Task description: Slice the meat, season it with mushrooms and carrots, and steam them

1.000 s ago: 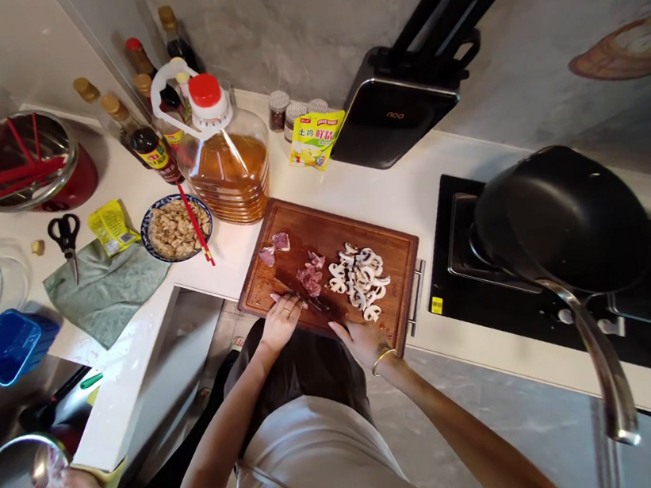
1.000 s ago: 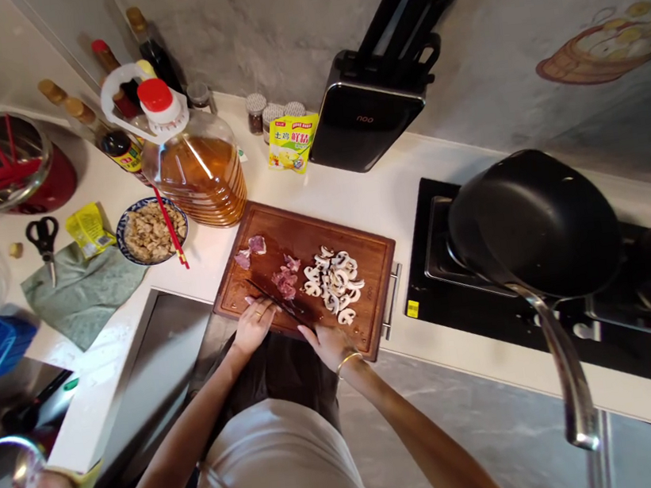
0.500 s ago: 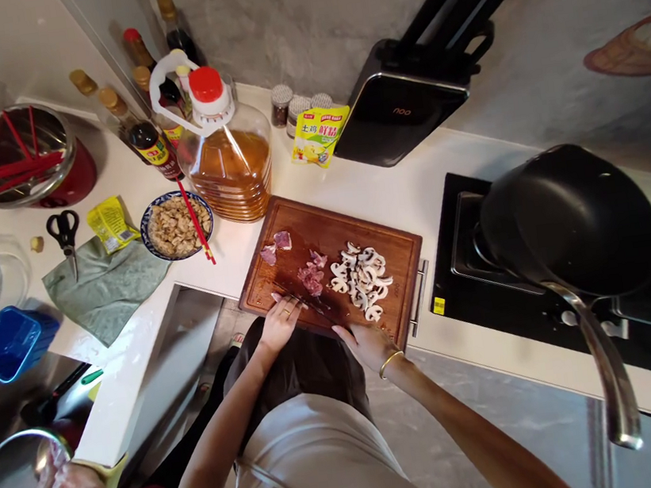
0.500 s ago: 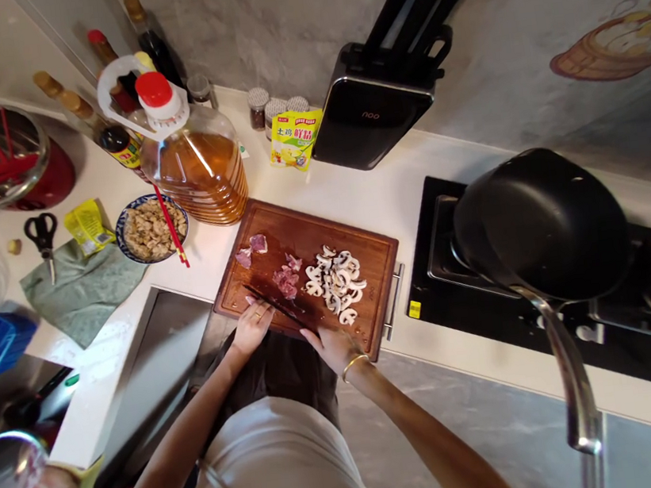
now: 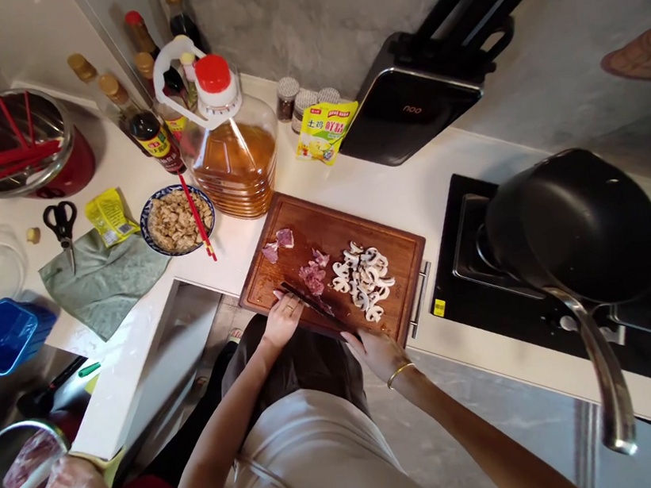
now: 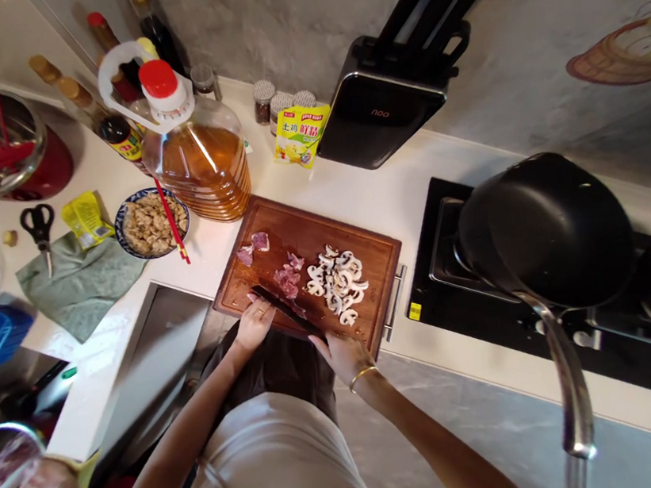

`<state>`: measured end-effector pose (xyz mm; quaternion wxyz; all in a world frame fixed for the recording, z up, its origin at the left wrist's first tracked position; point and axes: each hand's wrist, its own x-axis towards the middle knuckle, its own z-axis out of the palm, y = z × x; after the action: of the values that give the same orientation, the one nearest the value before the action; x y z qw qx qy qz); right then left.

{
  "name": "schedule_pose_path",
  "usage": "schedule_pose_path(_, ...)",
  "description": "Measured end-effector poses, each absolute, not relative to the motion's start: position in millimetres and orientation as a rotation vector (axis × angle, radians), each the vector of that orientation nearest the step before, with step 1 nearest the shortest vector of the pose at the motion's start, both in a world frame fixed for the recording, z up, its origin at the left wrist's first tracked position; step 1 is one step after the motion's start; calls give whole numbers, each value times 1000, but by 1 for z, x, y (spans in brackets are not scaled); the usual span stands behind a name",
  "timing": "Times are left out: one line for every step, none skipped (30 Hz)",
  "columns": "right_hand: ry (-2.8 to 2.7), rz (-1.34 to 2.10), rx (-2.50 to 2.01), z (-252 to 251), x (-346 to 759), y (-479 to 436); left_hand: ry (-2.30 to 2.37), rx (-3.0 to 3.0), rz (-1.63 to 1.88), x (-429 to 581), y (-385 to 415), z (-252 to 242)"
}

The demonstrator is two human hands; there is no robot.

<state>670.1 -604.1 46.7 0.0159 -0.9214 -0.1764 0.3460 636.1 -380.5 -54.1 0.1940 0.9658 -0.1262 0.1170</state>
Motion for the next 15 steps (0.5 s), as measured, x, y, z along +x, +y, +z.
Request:
schedule_pose_path(-537,1082,-2847,44,670,-607,-349,2701,336,637,-381,-54)
schedule_pose_path(-528,1077,-2827,41,671,-607,-345,2695,342,638,-382,-54)
schedule_pose_path(-521,1068,-2805,38,673,-606,-342,2690,344,639,-383,-54)
schedule_pose_path(-512,1059,-2785,35,675,-604,-338,2687,342,640,-384,-53)
schedule_pose_path(-508,1051,-2768,31,678,-599,-333,2685,337,641,-384,-53)
schedule_pose_path(-510,1039,-2752,28,681,-594,-330,2683,333,641,-385,-52)
schedule_pose_path(-514,1020,-2739,25,685,-588,-331,2680,332,641,-385,-51)
schedule_pose_path(-514,999,-2730,21,688,-582,-335,2676,337,641,-384,-51)
schedule_pose_path(-509,969,-2725,18,690,-578,-345,2669,347,640,-384,-50)
schedule_pose_path(-503,932,-2720,15,692,-575,-359,2661,359,640,-383,-49)
schedule_pose_path(-495,897,-2713,13,692,-573,-376,2652,365,639,-382,-48)
schedule_pose_path(-482,868,-2705,11,692,-573,-394,2642,366,638,-380,-47)
schedule_pose_path(-476,841,-2692,9,690,-574,-407,2633,361,637,-379,-46)
schedule_pose_path(-472,813,-2678,9,688,-576,-410,2628,351,636,-378,-45)
schedule_pose_path(-469,791,-2665,9,687,-579,-401,2627,341,635,-377,-45)
